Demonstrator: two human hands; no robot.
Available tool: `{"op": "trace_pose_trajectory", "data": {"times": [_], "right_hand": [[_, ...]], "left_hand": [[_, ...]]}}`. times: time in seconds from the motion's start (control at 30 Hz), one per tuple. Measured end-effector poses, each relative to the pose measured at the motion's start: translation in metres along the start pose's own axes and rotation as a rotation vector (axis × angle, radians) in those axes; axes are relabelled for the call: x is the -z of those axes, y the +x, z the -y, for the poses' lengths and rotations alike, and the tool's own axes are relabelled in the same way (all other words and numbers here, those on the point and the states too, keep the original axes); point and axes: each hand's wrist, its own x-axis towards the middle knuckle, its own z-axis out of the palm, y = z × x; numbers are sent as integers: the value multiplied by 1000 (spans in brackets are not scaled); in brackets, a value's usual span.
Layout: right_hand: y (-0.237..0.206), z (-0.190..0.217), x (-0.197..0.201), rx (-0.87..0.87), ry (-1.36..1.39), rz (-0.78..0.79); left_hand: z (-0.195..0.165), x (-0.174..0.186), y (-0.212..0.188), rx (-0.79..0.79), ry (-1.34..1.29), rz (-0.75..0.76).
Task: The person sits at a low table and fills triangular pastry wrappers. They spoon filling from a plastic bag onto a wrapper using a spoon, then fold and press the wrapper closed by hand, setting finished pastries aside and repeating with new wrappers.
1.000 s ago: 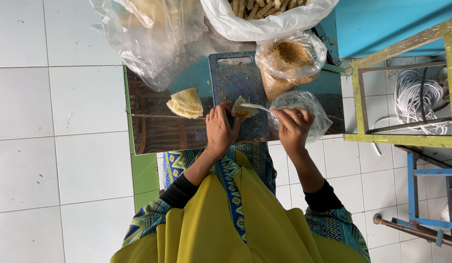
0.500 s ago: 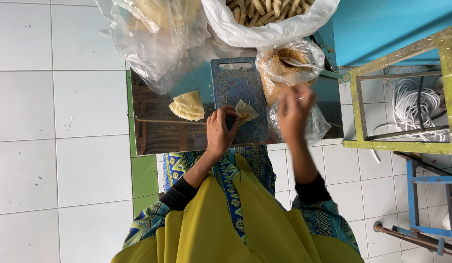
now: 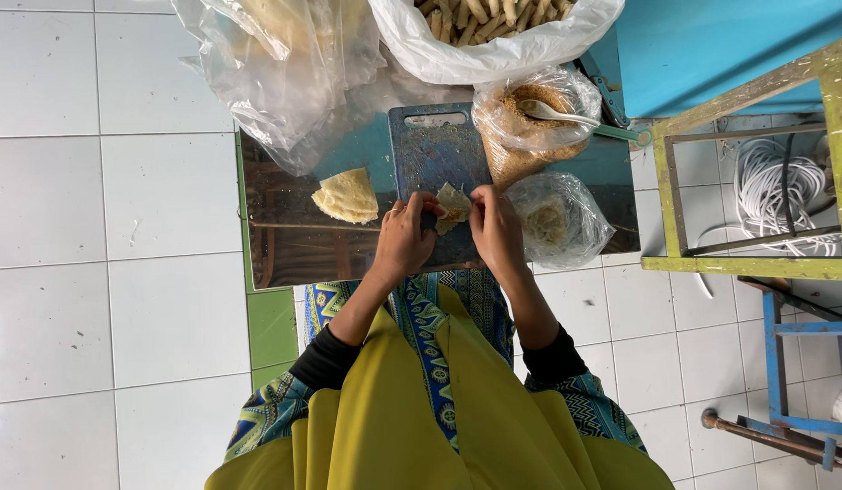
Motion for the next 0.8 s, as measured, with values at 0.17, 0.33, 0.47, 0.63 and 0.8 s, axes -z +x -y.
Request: {"op": "trace_pose_trajectory", "data": {"times": [0.17,0.33,0.47,0.63,0.8], "right_hand": [[-4,0,-2,110,121,3],[-8,3,-1,138,178,52],[-10,1,13,71,347,192],[-10,-6,10,78,200,179],[-8,-10,-17,94,139,10]], "left_hand": [[4,5,5,-44,-44,27],[-1,4,1,-168,46,-112],[-8,-3,-2,-179,143,-180],[-13,-15,-1,-82,148,-217],[-13,-18,5,-40,127,-210]]}}
